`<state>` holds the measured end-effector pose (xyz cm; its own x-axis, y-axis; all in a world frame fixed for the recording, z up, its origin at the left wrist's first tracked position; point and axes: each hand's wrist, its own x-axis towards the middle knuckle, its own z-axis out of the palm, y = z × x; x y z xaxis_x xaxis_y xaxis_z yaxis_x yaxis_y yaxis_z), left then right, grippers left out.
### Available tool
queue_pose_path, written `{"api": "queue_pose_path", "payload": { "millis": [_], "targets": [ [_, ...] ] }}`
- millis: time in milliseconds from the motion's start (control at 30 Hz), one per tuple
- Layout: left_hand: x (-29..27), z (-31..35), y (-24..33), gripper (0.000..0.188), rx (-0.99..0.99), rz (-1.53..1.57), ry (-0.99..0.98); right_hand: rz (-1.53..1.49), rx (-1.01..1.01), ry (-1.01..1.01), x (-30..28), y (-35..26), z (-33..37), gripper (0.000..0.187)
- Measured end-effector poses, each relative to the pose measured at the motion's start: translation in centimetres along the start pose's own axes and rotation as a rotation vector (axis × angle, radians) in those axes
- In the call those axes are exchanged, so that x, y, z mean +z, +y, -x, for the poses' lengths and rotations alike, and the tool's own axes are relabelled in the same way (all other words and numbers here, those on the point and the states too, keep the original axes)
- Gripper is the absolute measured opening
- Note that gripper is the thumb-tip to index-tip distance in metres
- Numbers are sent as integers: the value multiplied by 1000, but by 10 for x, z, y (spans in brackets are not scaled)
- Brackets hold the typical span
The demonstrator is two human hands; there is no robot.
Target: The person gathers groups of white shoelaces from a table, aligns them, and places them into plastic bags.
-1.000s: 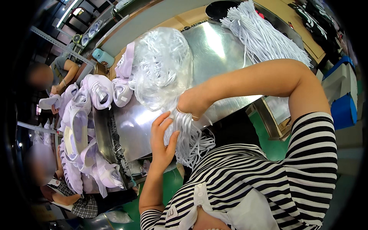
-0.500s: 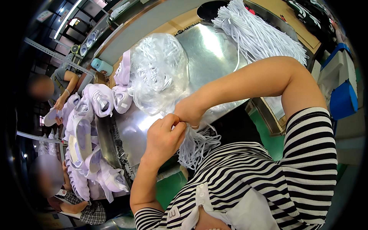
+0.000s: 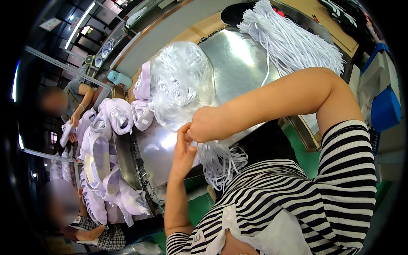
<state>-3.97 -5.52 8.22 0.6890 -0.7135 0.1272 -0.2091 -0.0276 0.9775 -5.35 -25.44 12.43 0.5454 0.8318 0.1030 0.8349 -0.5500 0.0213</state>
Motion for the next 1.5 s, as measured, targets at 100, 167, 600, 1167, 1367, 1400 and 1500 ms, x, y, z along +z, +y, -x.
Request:
{"api": "queue_pose_path", "payload": {
  "millis": [100,167,600,1167,1367,1400,1500],
  "targets": [
    [48,-3,1,75,56,-21,191,47,-14,-138,-14,-3,1,24],
    [58,-4,-8,73,-26,-36,251,-20,-9,-146,-14,-2,4,27],
    [27,16,8,52,-128,-274,132,-1018,156,176,33,-3,26,54],
    [-15,-5,-6,41,70,-874,347,-2136,375,41,63,-74,33,48],
    [-12,-2,4,46,-127,-1262,261,-548,497,-75,31,-58,29,59],
    [-11,-1,4,42,-112,-1267,267,-438,528,117,44,-60,27,63],
    [-11,-3,4,53,-231,-1257,171,-159,485,407,43,-56,21,80]
  ]
}}
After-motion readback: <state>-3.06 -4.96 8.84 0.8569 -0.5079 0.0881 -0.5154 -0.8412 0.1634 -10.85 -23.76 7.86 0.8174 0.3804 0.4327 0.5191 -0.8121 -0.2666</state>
